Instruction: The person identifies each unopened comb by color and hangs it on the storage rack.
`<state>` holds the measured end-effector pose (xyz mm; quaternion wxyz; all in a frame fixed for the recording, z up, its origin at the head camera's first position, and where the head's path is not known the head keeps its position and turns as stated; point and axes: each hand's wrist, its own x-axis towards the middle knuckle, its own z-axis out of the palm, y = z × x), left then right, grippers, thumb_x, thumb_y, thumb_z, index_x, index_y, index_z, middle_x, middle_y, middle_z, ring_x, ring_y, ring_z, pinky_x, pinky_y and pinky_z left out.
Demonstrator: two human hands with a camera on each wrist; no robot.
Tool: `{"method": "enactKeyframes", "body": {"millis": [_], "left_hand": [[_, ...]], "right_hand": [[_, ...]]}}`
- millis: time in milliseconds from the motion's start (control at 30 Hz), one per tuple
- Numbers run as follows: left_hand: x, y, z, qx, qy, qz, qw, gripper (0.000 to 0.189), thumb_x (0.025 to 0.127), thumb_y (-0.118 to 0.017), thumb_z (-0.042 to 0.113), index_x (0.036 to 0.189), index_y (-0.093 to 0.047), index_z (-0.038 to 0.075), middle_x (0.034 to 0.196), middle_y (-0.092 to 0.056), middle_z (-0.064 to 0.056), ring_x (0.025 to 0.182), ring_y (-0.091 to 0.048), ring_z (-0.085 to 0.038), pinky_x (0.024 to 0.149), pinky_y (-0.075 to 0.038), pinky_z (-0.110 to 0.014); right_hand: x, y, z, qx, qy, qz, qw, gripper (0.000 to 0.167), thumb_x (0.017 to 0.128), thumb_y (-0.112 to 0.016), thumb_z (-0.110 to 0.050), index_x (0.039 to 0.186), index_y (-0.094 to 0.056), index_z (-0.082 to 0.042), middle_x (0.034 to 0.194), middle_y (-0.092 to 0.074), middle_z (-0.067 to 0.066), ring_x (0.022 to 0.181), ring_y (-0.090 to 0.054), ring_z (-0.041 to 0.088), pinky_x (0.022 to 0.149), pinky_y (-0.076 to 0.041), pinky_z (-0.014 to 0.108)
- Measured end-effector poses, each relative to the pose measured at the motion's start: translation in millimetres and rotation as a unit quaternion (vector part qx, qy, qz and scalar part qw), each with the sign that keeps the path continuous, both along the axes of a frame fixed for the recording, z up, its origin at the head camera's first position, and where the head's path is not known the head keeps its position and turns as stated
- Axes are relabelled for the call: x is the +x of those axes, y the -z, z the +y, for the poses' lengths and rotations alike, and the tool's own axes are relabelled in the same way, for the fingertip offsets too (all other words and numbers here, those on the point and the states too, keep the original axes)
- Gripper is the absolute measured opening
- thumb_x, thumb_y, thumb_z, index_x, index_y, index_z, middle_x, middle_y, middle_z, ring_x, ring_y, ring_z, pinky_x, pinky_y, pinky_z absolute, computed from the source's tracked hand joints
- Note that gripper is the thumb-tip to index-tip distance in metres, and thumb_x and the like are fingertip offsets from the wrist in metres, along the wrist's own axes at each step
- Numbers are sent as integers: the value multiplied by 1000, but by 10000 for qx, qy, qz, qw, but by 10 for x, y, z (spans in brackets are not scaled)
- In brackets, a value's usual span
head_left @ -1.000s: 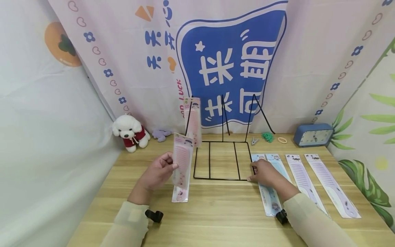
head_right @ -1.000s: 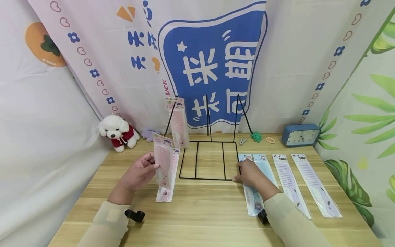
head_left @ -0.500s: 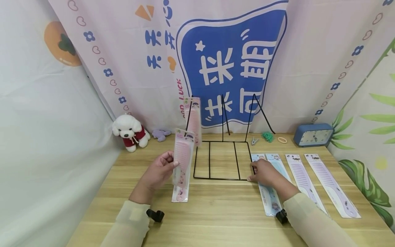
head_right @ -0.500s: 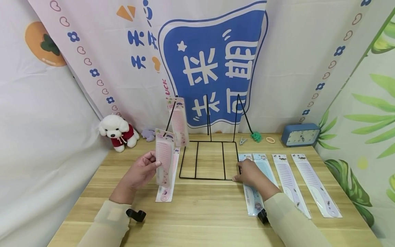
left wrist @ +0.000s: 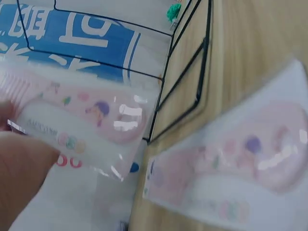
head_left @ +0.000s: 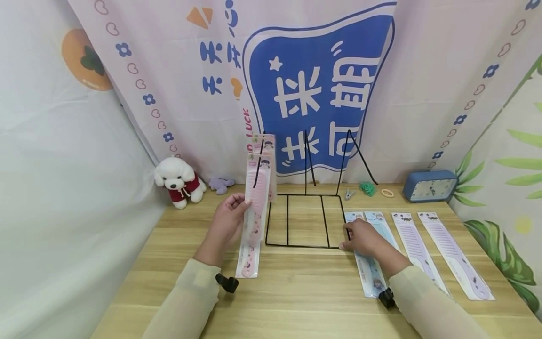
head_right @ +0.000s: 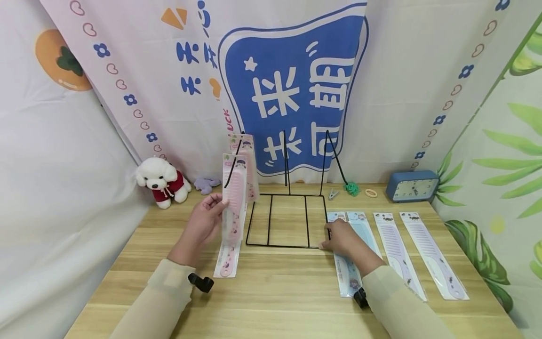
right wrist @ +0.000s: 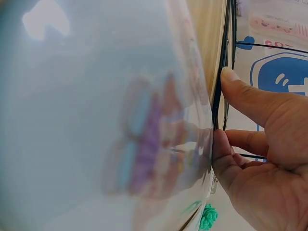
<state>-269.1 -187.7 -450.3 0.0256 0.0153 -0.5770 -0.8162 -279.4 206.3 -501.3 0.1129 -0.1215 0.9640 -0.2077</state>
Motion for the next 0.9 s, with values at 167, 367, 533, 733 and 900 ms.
{"method": "enactKeyframes", "body": {"millis": [167, 367, 533, 733, 900], "left_hand": [[-169, -60, 133, 49, -515, -18, 9987, 12, 104, -64, -8, 112, -61, 0, 103, -61, -2, 98, -59, -11, 88, -56, -17], [-332, -128, 203, 85, -629, 69, 9980, 14, 103, -62, -11, 113, -60, 0, 104, -57, -2, 99, -56, -12, 86, -55, -16], [-416, -115, 179, -95, -613, -44, 9981, 13, 104, -62, -9, 114, -60, 0, 105, -59, -1, 98, -58, -13, 85, -55, -17], [-541, -67, 156, -842, -682, -98, 9941, 7, 107, -66, 1, 113, -65, 4, 100, -61, 2, 87, -54, -10, 71, -46, -19], [-661, -21, 161, -1017, -831, -10, 9913, 7, 107, -66, 1, 113, -68, 1, 99, -61, 1, 93, -56, -11, 78, -50, -20]], "right_hand": [[7, 10, -5, -15, -21, 24, 10000, 71, 92, -91, -28, 145, -63, 10, 107, -66, 13, 94, -56, 25, 85, -54, 45], [7, -3, -11, -30, 24, 31, 10000, 70, 92, -90, -27, 145, -63, 9, 104, -64, 12, 93, -56, 25, 84, -53, 44], [9, -36, -16, -32, 6, 22, 10000, 71, 93, -90, -28, 146, -62, 10, 104, -64, 12, 92, -56, 24, 81, -53, 43], [11, -48, -9, 14, 27, 39, 10000, 71, 92, -90, -28, 146, -62, 10, 105, -65, 13, 93, -57, 25, 83, -53, 44], [14, -32, -5, -28, 18, 25, 10000, 71, 92, -90, -27, 146, -62, 11, 108, -66, 14, 94, -57, 25, 85, -55, 46]]}}
